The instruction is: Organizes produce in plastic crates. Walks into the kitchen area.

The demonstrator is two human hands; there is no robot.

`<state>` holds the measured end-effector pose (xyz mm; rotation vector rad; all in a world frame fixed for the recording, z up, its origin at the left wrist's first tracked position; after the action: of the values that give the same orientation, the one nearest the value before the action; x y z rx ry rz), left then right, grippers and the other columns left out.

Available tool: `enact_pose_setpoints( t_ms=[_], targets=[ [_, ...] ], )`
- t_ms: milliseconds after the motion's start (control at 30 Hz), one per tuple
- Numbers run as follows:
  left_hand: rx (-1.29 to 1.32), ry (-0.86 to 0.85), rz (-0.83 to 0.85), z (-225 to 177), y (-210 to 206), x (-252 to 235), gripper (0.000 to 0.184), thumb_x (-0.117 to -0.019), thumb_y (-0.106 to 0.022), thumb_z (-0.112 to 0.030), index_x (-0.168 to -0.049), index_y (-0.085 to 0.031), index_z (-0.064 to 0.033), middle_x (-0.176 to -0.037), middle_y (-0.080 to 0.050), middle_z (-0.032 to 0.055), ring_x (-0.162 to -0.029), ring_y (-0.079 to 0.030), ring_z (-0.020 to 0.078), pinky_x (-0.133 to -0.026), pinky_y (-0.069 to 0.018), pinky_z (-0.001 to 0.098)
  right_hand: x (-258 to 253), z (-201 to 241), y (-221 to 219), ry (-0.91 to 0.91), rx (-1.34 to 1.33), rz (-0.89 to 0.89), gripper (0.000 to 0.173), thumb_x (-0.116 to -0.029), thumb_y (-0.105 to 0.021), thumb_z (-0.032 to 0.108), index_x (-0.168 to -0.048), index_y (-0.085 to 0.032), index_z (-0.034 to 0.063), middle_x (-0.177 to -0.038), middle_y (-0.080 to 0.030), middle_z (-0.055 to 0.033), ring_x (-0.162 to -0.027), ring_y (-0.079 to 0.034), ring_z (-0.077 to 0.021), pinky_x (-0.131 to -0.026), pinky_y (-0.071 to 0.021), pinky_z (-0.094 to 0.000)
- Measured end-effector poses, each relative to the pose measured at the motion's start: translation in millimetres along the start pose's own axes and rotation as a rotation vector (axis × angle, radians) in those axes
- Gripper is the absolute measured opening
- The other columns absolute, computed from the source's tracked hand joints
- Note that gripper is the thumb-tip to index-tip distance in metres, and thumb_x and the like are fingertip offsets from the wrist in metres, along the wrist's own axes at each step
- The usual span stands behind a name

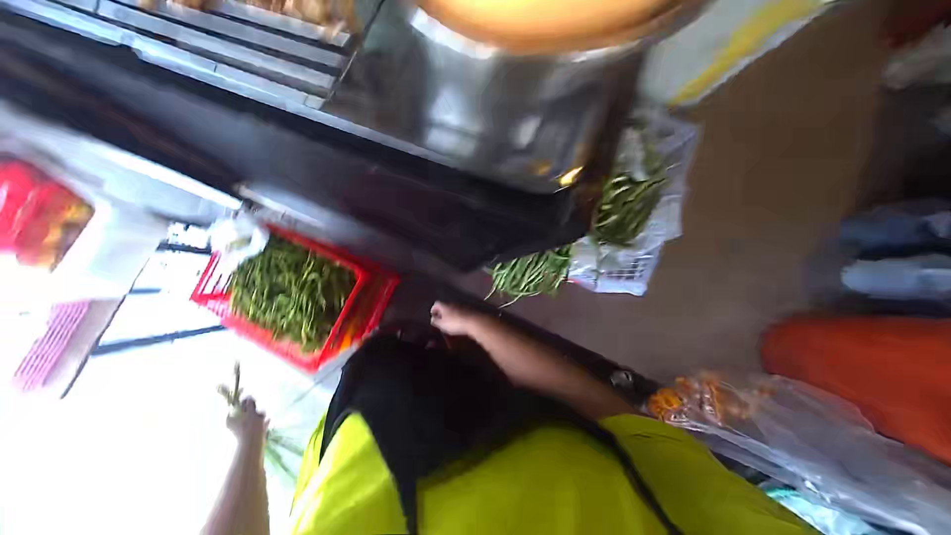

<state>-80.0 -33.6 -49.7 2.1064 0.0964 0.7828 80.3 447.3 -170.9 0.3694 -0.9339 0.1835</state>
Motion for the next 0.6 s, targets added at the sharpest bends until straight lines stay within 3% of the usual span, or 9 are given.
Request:
enact_pose_setpoints(
  t_ms=[67,200,367,467,600],
  targets=[
    [0.096,0.126,0.033,18.0,-11.1,2.8,0.045,-0.1114,-0.043,-0.025,-0.146,-0.043,0.0039,-0.123,-0.059,0.0282,-0.090,-0.064,0.0315,-0.079,-0.0551,0.0486,-11.0,22.8,8.5,0.050,0.016,-0.012,0.049,-0.1076,-0.052,0.028,-0.147,-0.049,0.0003,-0.144,-0.056,-0.0249,-0.135,-0.055,-0.0369,-0.114,-0.0426,-0.0544],
    [0.151,0.189,0.060,35.8,-38.5,-3.2,0.043,-0.1108,-0.044,-0.028,-0.142,-0.050,0.0007,-0.123,-0.065,0.0230,-0.092,-0.067,0.0293,-0.078,-0.0558,0.0475,-29.8,66.2,17.5,0.100,0.088,-0.046,0.054,-0.1075,-0.052,0.034,-0.149,-0.047,0.0010,-0.148,-0.052,-0.0240,-0.139,-0.051,-0.0355,-0.117,-0.0395,-0.0522],
    [0.185,0.192,0.102,19.5,-83.6,-22.5,0.043,-0.1094,-0.049,-0.031,-0.140,-0.055,-0.0015,-0.126,-0.064,0.0236,-0.102,-0.066,0.0340,-0.086,-0.0552,0.0536,-43.2,117.4,24.5,0.119,0.210,-0.049,0.060,-0.1069,-0.052,0.041,-0.152,-0.045,0.0014,-0.152,-0.049,-0.0239,-0.142,-0.048,-0.0361,-0.119,-0.0376,-0.0530],
    [0.034,0.170,0.157,-3.8,-103.0,-33.3,0.043,-0.1085,-0.051,-0.033,-0.136,-0.058,-0.0001,-0.117,-0.066,0.0255,-0.100,-0.067,0.0367,-0.088,-0.0537,0.0551,-50.5,152.7,32.5,0.093,0.340,-0.022,0.059,-0.1078,-0.051,0.039,-0.152,-0.044,0.0012,-0.154,-0.045,-0.0248,-0.144,-0.045,-0.0374,-0.119,-0.0364,-0.0545],
    [-0.085,0.155,0.175,3.8,-115.6,-31.9,0.050,-0.1075,-0.050,-0.035,-0.150,-0.050,-0.0084,-0.126,-0.067,0.0250,-0.118,-0.065,0.0417,-0.101,-0.0484,0.0618,-74.1,181.6,28.6,0.067,0.480,-0.023,0.057,-0.1075,-0.054,0.038,-0.152,-0.044,0.0032,-0.153,-0.046,-0.0255,-0.141,-0.048,-0.0404,-0.115,-0.0395,-0.0588]
  ],
)
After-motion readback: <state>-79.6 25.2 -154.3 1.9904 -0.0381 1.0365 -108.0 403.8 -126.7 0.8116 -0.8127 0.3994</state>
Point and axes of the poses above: each hand's wrist, its own x-axis away from the middle knuckle, its own y-axis out of the back of the hand, z = x × y, the point moved 10 cm from there along -x, towards the middle knuckle
